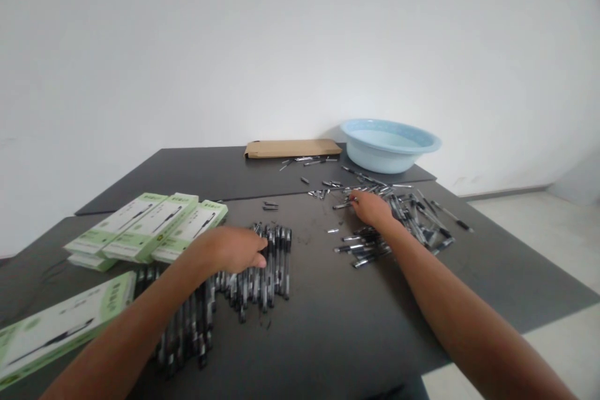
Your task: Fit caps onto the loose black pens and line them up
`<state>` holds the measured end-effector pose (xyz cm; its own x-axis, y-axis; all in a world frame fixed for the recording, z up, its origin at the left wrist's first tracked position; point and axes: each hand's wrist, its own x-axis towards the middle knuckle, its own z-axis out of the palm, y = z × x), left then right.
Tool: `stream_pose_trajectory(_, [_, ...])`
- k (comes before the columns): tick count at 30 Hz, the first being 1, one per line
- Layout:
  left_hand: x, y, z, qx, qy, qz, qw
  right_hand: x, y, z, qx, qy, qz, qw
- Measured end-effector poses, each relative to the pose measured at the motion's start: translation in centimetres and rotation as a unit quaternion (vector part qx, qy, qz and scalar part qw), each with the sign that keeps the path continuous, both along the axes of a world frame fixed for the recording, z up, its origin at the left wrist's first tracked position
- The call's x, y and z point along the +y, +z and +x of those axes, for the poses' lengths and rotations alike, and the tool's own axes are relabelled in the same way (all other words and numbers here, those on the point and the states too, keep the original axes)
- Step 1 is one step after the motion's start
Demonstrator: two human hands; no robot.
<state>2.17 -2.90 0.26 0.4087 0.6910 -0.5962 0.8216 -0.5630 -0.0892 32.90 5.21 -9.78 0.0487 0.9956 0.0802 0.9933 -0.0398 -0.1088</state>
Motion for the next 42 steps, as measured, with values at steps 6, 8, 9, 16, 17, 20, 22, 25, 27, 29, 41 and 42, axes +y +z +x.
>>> stream_pose_trajectory(6, [0.4, -1.0, -0.3, -0.006, -0.021, -0.008, 1.0, 0.6, -1.0, 0.7, -0.005, 0.028, -0.028, 0.999])
stream_pose_trajectory(8, [0.6, -1.4, -0.5, -0.021, -0.023, -0.004, 1.0, 0.8, -1.2, 0.6, -0.005, 0.029, -0.03, 0.999])
stream_pose_trajectory(9, [0.6, -1.5, -0.6, -0.031, -0.024, -0.004, 0.999, 0.8, -1.3, 0.6, -0.006, 0.028, -0.029, 0.999])
stream_pose_trajectory(16, [0.0, -0.8, 0.0, -0.016, -0.015, -0.022, 1.0, 0.0, -0.2, 0.1, 0.0, 0.029, 0.008, 1.0])
stream_pose_trajectory(17, [-0.1, -0.6, 0.1, -0.011, -0.015, -0.024, 1.0, -0.3, 0.2, 0.0, 0.002, 0.025, 0.018, 1.0])
stream_pose_trajectory(20, [-0.4, -0.5, 0.2, -0.017, -0.023, -0.028, 0.999, -1.4, 1.2, -0.8, 0.018, 0.016, 0.054, 0.998])
stream_pose_trajectory(22, [-0.3, -0.8, 0.1, -0.02, -0.028, -0.029, 0.999, -2.2, 1.8, -1.7, 0.08, 0.047, 0.088, 0.992])
stream_pose_trajectory(25, [-0.1, -1.3, 0.1, -0.013, -0.031, -0.034, 0.999, -3.5, 2.1, -3.6, 0.25, 0.14, 0.104, 0.953])
stream_pose_trajectory(27, [0.1, -1.5, 0.2, -0.015, -0.035, -0.038, 0.999, -4.2, 1.9, -5.2, 0.353, 0.183, 0.07, 0.915])
stream_pose_trajectory(29, [0.1, -1.5, 0.4, -0.019, -0.035, -0.04, 0.998, -4.7, 1.4, -6.5, 0.428, 0.225, 0.023, 0.875])
stream_pose_trajectory(41, [-0.7, -0.5, 1.8, 0.011, -0.024, -0.034, 0.999, -5.7, -0.4, -9.1, 0.538, 0.284, -0.012, 0.794])
stream_pose_trajectory(42, [-0.7, -0.5, 1.9, 0.01, -0.023, -0.033, 0.999, -5.7, -0.4, -9.1, 0.539, 0.286, -0.017, 0.792])
